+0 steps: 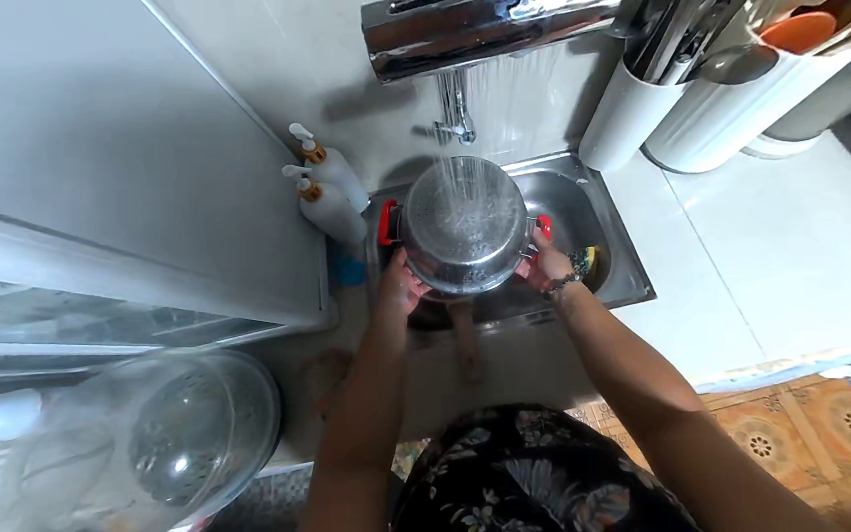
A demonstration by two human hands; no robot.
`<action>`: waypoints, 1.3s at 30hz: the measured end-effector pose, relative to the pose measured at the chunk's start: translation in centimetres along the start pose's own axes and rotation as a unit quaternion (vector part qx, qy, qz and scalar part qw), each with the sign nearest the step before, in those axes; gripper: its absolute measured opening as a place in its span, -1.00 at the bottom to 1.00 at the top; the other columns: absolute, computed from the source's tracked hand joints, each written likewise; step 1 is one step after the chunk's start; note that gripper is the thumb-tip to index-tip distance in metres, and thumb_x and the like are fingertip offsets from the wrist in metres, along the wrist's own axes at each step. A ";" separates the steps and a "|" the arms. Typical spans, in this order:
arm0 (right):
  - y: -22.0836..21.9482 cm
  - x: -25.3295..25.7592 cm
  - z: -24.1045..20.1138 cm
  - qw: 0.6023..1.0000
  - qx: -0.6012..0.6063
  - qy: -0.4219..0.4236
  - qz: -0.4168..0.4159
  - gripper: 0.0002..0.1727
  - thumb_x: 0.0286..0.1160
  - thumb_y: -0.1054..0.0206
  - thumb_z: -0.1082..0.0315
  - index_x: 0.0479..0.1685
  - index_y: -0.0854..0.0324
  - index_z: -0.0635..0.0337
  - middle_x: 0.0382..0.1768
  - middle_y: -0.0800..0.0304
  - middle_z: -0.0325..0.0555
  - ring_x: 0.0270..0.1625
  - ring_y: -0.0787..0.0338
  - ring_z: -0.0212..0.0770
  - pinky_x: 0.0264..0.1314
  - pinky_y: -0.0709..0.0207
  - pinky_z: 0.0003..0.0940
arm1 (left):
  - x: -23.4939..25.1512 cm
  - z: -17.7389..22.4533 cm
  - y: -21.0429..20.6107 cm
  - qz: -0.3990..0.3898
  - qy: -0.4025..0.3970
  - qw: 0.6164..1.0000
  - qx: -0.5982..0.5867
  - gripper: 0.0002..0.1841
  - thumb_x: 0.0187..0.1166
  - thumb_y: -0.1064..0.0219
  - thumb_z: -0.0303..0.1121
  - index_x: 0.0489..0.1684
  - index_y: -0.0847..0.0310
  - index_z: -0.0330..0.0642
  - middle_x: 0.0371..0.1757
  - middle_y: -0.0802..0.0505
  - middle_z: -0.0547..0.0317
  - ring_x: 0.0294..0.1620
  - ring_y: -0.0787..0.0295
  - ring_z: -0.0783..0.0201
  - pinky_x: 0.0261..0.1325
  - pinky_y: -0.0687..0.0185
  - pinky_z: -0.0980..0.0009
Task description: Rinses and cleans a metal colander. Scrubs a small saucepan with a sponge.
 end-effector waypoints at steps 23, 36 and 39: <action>0.4 -2.6 -15.0 0.851 -0.370 0.349 -0.125 -0.30 0.72 -0.18 -0.01 0.77 -0.28 0.13 0.68 -0.41 0.04 0.58 -0.58 -0.20 0.55 -0.57 -0.21 | -1.9 6.8 -11.4 -0.183 -0.313 0.889 0.281 -0.63 0.80 -0.18 -0.29 0.32 -0.60 -0.42 0.22 -0.79 -0.07 0.24 -0.69 0.34 0.43 -0.53 0.30; 1.0 -2.3 -11.9 0.927 -0.110 0.360 -0.002 -0.54 0.91 0.07 0.04 0.17 -0.68 0.13 -0.05 -0.85 -0.32 0.06 -0.80 -0.50 0.26 -0.67 -0.40 | -2.2 4.4 -9.7 -0.091 -0.292 0.922 0.238 -0.43 0.92 0.17 -0.11 0.72 -0.23 -0.34 0.50 -0.61 -0.26 0.44 -0.60 0.11 0.51 -0.48 0.14; 2.0 -1.1 -9.5 0.948 -0.087 0.305 0.017 -0.45 0.91 0.15 -0.08 0.40 -0.60 0.05 0.15 -0.82 -0.29 0.23 -0.76 -0.46 0.38 -0.64 -0.35 | -0.5 2.1 -8.1 -0.055 -0.244 0.932 0.263 -0.44 0.94 0.24 -0.09 0.43 -0.48 -0.41 0.01 -0.74 -0.19 -0.04 -0.69 0.14 0.15 -0.63 0.14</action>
Point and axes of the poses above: each hand's wrist, its own x-axis towards the middle knuckle, its own y-axis out of the back of the hand, z = x × y, the point moved 1 cm from there along x, towards the middle knuckle
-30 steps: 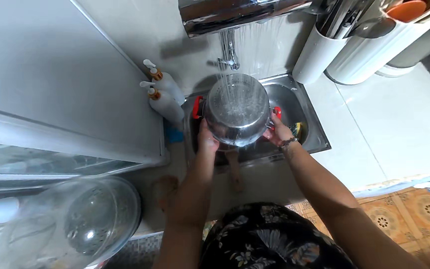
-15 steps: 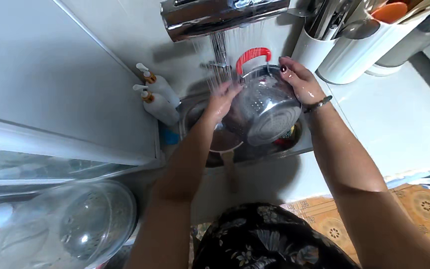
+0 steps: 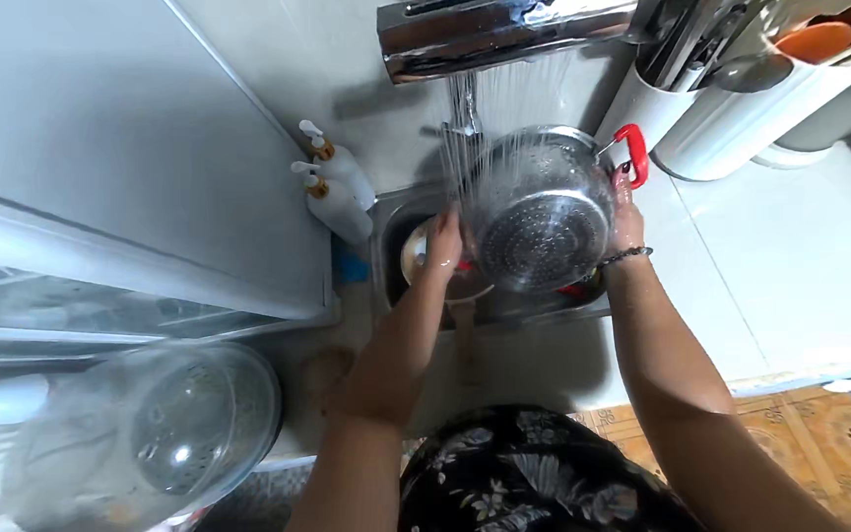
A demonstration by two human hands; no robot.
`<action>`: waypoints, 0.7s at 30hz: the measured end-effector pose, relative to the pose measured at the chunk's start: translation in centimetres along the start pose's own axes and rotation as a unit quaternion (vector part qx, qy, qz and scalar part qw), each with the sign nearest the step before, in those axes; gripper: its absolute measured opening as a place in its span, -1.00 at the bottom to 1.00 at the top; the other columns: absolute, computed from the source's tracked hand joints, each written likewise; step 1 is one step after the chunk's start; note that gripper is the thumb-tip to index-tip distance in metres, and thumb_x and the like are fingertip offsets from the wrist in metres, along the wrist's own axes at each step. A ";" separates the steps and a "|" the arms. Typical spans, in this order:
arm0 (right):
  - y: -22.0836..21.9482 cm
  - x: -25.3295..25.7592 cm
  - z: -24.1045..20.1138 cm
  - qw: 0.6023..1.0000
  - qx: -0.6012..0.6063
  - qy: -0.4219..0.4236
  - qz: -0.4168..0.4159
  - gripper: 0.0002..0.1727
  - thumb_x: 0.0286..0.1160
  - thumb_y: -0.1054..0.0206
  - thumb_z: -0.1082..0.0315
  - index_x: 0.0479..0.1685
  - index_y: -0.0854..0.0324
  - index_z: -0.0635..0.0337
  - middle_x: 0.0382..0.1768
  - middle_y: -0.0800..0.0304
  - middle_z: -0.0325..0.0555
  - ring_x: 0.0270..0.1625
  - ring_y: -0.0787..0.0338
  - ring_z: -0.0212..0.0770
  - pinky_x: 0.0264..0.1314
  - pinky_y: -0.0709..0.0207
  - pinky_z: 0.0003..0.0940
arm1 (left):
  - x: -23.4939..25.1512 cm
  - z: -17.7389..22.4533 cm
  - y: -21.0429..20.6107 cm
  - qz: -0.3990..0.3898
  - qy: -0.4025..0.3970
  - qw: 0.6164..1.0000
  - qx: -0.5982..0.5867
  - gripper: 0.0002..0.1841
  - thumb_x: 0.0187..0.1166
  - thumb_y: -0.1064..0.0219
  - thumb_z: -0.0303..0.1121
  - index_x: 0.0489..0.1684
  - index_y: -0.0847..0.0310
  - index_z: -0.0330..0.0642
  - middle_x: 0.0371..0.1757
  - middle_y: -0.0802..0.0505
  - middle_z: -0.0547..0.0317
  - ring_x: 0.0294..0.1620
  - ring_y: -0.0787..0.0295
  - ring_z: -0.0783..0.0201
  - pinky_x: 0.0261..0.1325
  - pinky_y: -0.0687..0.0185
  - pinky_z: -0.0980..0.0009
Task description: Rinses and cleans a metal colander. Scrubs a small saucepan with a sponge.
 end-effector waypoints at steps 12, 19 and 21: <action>-0.5 -4.7 6.1 0.961 0.084 -0.247 0.088 -0.59 0.92 0.24 0.19 0.49 -0.36 0.10 0.19 -0.63 -0.11 0.16 -0.65 -0.30 0.17 -0.62 -0.29 | 0.2 2.0 4.5 -0.193 0.053 0.960 -0.197 -0.66 0.85 0.08 -0.16 0.30 -0.52 -0.06 -0.15 -0.76 0.29 -0.18 -0.71 0.38 -0.07 -0.69 0.37; -3.0 -6.2 9.3 0.947 0.061 -0.296 0.105 -0.63 0.61 -0.12 0.50 0.36 -0.39 0.11 0.08 -0.62 -0.01 0.01 -0.65 -0.13 -0.06 -0.62 -0.03 | -2.0 0.3 0.2 -0.086 0.070 0.931 -0.347 -0.62 0.90 0.07 -0.17 0.51 -0.32 -0.16 0.21 -0.75 0.01 0.19 -0.76 0.17 0.27 -0.70 0.15; -3.7 -6.8 9.7 0.944 0.095 -0.300 0.103 -0.72 0.66 -0.09 0.45 0.29 -0.42 0.08 0.01 -0.64 -0.05 -0.04 -0.69 -0.15 -0.09 -0.66 -0.04 | -1.6 1.3 -0.4 -0.071 0.060 0.931 -0.353 -0.61 0.88 0.02 -0.18 0.50 -0.38 -0.19 0.23 -0.77 -0.02 0.23 -0.76 0.13 0.31 -0.70 0.11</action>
Point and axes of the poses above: each hand's wrist, its own x-axis towards the middle knuckle, its own y-axis out of the back of the hand, z = x × y, the point moved 1 cm from there along x, towards the middle knuckle
